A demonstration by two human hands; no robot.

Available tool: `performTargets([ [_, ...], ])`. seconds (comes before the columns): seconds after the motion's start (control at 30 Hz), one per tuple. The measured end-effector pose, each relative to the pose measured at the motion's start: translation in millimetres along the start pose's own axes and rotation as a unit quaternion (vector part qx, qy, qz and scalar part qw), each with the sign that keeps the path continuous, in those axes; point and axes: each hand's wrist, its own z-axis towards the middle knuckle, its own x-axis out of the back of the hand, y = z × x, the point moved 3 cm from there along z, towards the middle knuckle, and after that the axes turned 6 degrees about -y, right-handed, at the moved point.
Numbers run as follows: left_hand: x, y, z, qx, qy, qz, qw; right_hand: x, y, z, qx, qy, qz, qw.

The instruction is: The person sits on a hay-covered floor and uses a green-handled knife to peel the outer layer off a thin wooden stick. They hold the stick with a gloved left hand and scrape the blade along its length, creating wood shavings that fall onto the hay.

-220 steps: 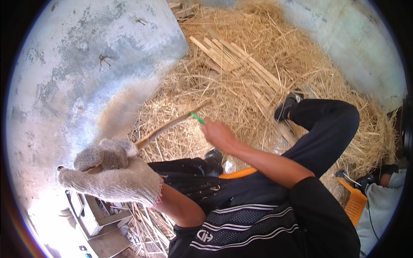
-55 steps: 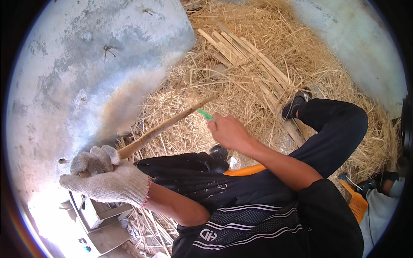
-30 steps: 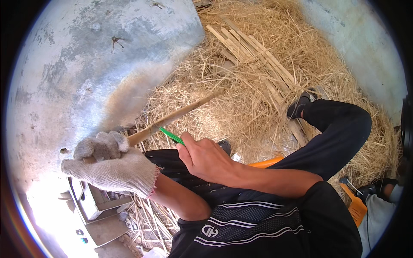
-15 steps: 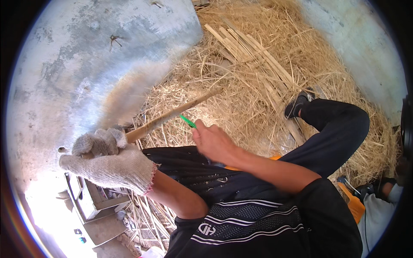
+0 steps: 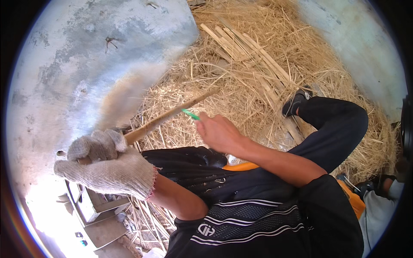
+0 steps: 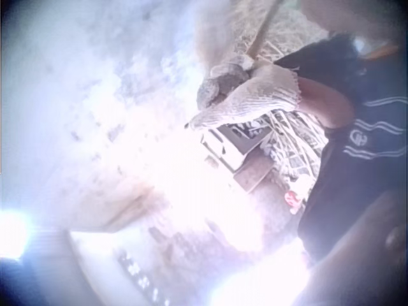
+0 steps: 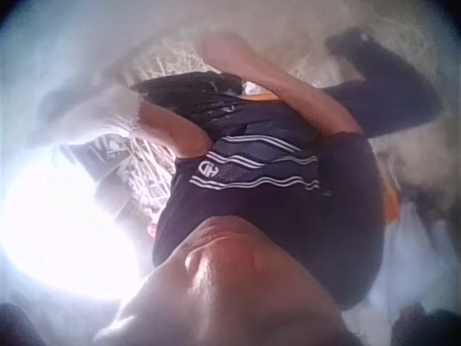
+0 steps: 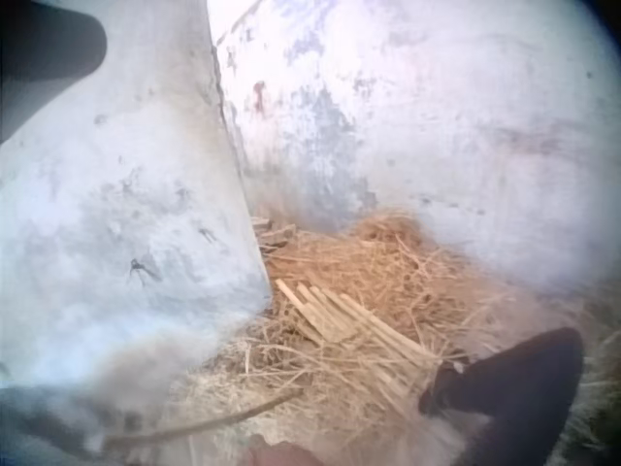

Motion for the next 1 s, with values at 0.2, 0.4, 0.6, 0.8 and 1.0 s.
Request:
performTargets([
  [0.2,-10.5,-0.6,-4.3,0.004,0.039,-0.001,0.999,-27.8,21.4,8.8,0.057,0.042,0.002,0.997],
  [0.4,-0.3,-1.0,-0.4,-0.006,0.010,-0.014,1.000,-17.9,17.6,0.2,0.022,0.036,0.033,0.999],
  [0.6,-4.3,-2.7,-0.1,0.004,0.032,-0.002,0.999,-36.2,33.6,15.4,-0.008,0.064,0.078,0.995],
  [0.8,-4.2,0.7,-3.9,-0.005,0.026,-0.015,1.000,-21.9,38.5,9.7,-0.011,0.029,0.024,0.999],
  [1.0,-8.1,-0.2,0.4,0.018,0.056,0.003,0.998,-39.4,64.2,25.5,-0.031,0.078,0.060,0.995],
])
